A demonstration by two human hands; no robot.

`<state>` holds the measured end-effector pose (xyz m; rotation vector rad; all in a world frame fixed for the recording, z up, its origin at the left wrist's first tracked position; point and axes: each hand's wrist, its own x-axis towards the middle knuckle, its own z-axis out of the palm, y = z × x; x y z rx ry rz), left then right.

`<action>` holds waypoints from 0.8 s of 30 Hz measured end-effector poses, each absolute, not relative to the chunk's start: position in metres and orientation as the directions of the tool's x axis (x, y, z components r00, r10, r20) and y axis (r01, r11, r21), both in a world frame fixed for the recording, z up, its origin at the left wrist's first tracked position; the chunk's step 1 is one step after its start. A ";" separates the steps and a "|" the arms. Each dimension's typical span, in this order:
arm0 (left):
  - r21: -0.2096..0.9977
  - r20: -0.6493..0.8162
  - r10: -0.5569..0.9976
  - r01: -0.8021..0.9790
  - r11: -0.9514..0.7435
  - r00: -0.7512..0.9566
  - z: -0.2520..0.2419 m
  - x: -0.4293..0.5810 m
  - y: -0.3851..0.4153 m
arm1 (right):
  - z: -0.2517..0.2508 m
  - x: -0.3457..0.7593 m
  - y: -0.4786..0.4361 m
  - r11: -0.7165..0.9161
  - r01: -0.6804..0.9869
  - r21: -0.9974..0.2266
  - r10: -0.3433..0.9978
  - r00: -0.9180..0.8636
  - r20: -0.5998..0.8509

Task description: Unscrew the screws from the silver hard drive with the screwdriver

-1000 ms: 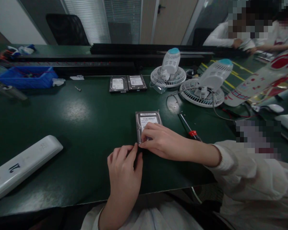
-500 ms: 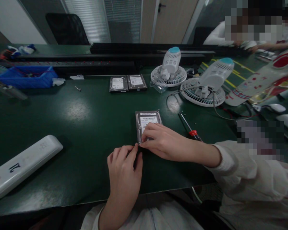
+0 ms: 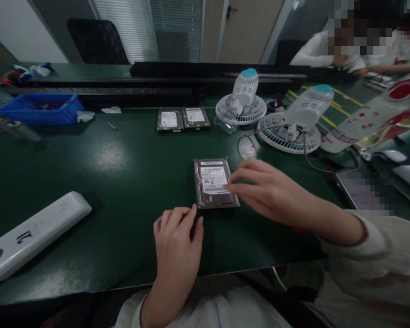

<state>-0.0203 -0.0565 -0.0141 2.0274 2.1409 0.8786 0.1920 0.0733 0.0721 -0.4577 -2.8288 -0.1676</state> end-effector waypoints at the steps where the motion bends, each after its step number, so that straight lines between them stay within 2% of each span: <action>1: 0.449 0.323 0.936 0.893 -0.024 -0.137 -0.014 -0.021 -0.056 | 0.073 0.207 0.074 0.907 0.384 0.175 0.323 -0.898 0.300; 3: 0.472 0.307 0.939 0.882 -0.008 -0.156 -0.015 -0.022 -0.055 | 0.071 0.238 0.072 0.867 0.391 0.309 0.314 -0.910 0.271; 7: 0.522 0.297 0.936 0.853 0.008 -0.190 -0.016 -0.024 -0.054 | 0.055 0.290 0.056 0.859 0.357 0.368 0.323 -0.934 0.152; 12: 0.522 0.312 0.933 0.853 -0.009 -0.181 -0.017 -0.025 -0.054 | 0.046 0.317 0.047 0.795 0.311 0.521 0.302 -0.947 0.105; 16: 0.510 0.304 0.936 0.860 -0.003 -0.177 -0.017 -0.025 -0.054 | 0.043 0.320 0.056 0.813 0.239 0.531 0.235 -0.969 0.077; 24: 0.499 0.288 0.942 0.867 0.004 -0.171 -0.017 -0.026 -0.055 | 0.032 0.315 0.064 0.881 0.166 0.442 0.153 -0.986 0.066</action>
